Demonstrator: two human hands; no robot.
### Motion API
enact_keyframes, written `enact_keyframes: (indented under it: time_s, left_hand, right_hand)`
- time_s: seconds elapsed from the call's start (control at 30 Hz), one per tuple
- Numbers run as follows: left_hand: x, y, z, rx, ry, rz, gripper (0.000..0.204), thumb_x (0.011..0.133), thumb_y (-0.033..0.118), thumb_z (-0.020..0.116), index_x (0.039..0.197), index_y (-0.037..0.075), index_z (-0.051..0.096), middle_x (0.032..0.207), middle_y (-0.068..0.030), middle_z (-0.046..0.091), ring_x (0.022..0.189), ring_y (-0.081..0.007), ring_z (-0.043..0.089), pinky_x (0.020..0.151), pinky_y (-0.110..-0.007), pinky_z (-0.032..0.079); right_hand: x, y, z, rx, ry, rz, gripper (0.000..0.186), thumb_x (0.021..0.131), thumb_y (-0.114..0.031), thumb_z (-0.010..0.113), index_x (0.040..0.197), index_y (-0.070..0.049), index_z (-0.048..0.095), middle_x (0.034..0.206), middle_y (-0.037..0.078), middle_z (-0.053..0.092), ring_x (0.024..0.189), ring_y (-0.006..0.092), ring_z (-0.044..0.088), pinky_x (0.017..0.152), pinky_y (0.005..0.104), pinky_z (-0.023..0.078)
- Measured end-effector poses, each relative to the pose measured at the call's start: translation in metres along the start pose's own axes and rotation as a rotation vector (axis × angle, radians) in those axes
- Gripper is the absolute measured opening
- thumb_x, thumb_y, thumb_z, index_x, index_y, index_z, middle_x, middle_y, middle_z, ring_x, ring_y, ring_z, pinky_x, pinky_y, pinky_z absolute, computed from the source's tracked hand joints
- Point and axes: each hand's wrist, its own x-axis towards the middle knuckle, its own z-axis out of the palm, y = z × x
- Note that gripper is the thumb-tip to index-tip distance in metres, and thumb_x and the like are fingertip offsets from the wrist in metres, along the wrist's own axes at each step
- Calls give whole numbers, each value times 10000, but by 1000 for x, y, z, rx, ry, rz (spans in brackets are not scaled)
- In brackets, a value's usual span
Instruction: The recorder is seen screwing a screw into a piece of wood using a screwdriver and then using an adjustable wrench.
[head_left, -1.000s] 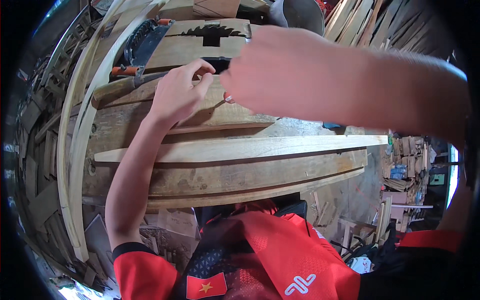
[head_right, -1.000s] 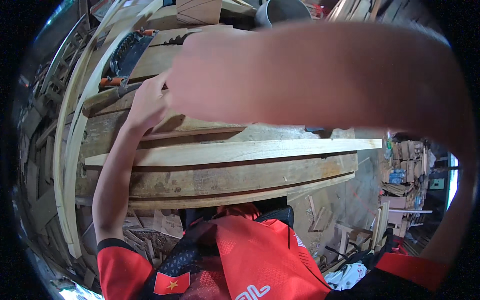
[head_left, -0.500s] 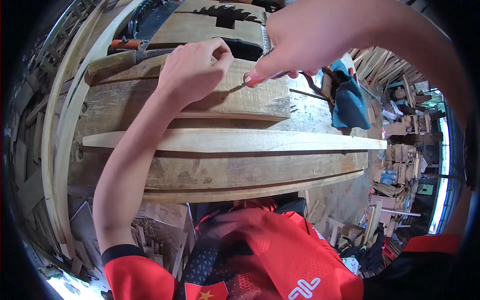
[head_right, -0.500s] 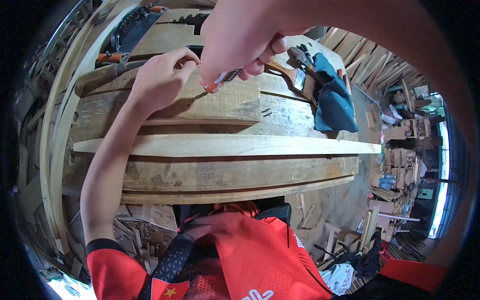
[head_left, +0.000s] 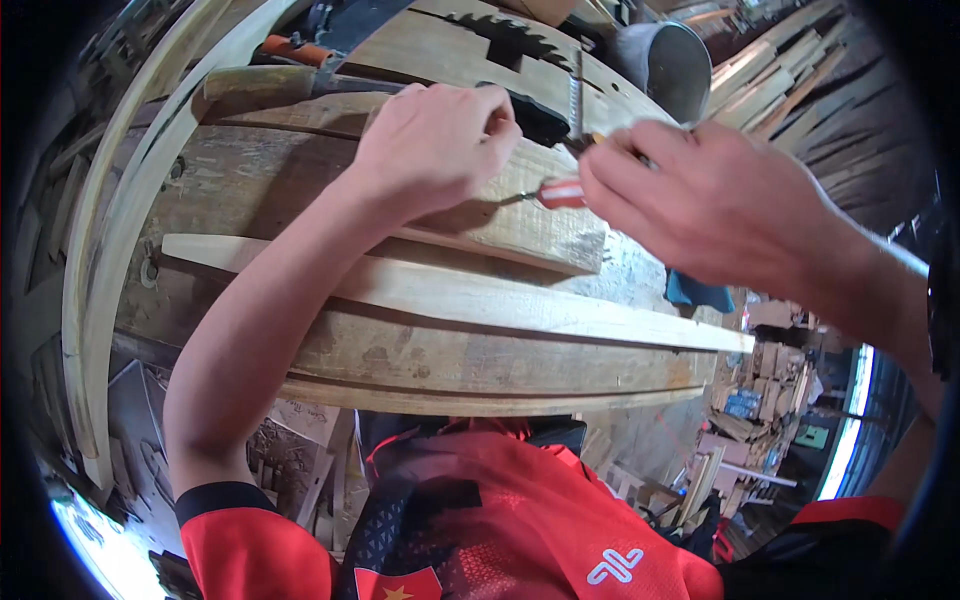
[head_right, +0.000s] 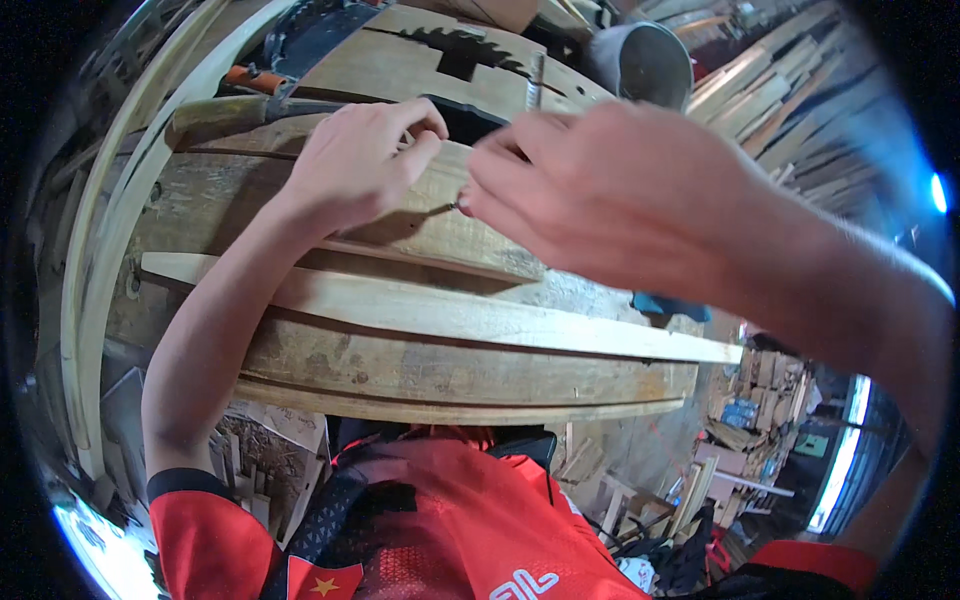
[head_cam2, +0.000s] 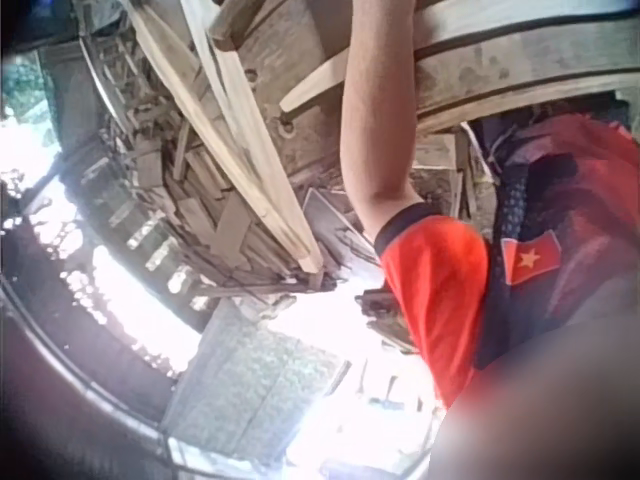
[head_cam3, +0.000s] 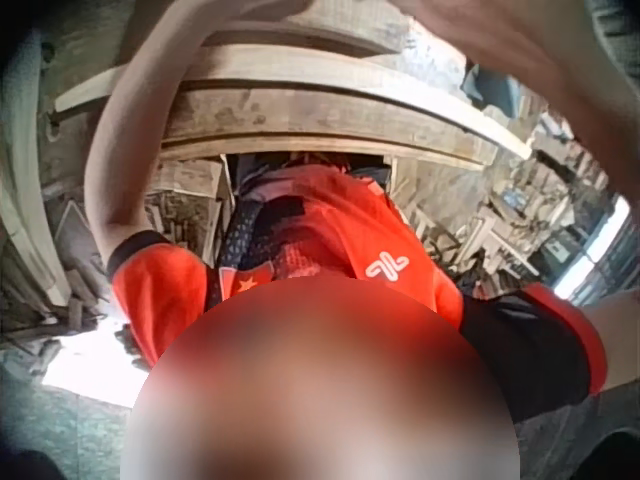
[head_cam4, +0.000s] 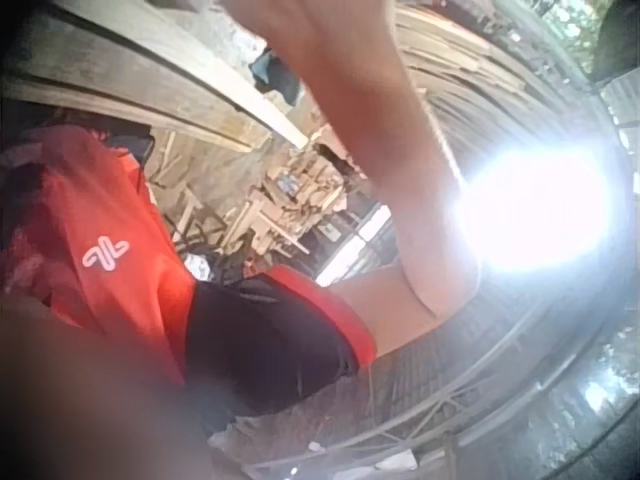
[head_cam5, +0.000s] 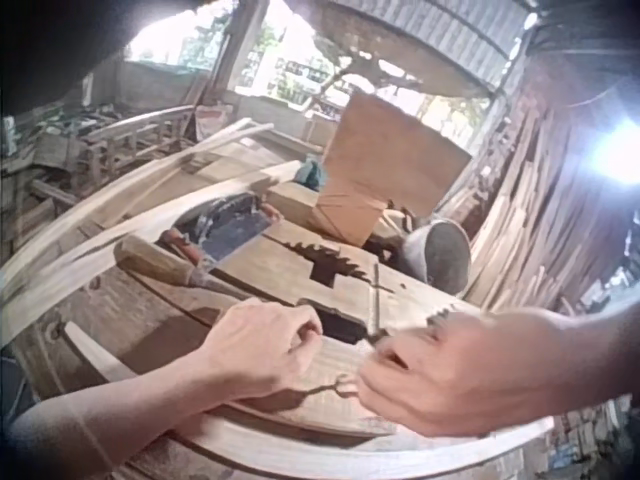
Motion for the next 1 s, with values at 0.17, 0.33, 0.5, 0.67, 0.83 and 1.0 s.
enact_keyframes:
  time_s: [0.17,0.33,0.5,0.67,0.83,1.0]
  left_hand:
    - [1,4,1,50,-30,50,246,979,257,565,1052,67,704,885,-181,726,885,-395,697,810,-468,522]
    - [4,2,5,13,13,65,268,956,285,564,1000,68,714,900,-155,747,884,-382,706,841,-455,533]
    - [4,5,2,-2,-14,19,272,964,262,542,1042,60,706,951,-137,750,909,-365,701,835,-440,519]
    - [3,6,-2,53,-26,3,275,961,264,541,1054,61,700,956,-128,753,922,-360,695,842,-434,519]
    - [7,13,2,-1,20,50,235,954,249,557,1014,71,697,946,-138,746,928,-367,697,824,-443,533]
    - [0,6,-10,-25,-21,130,236,920,244,636,1054,58,694,996,-129,748,968,-335,704,865,-433,534]
  right_hand:
    - [5,6,-24,543,-362,252,292,949,-251,660,1123,-30,586,1007,91,610,900,268,661,719,409,547]
    - [3,4,-17,378,-195,167,246,959,-261,665,1028,-35,592,916,92,627,821,269,681,679,400,546]
    - [3,6,10,105,9,-40,194,931,-231,666,831,-69,630,736,30,585,702,173,692,592,324,564]
    - [12,8,9,116,-14,-91,230,942,-236,663,815,-45,682,658,49,618,593,218,669,558,366,558]
    - [30,43,6,1040,-583,527,520,935,-492,654,735,-12,674,649,88,631,618,253,660,585,387,555]
    - [38,48,-2,1223,-789,562,791,923,-744,550,713,6,693,649,112,622,607,242,613,595,369,516]
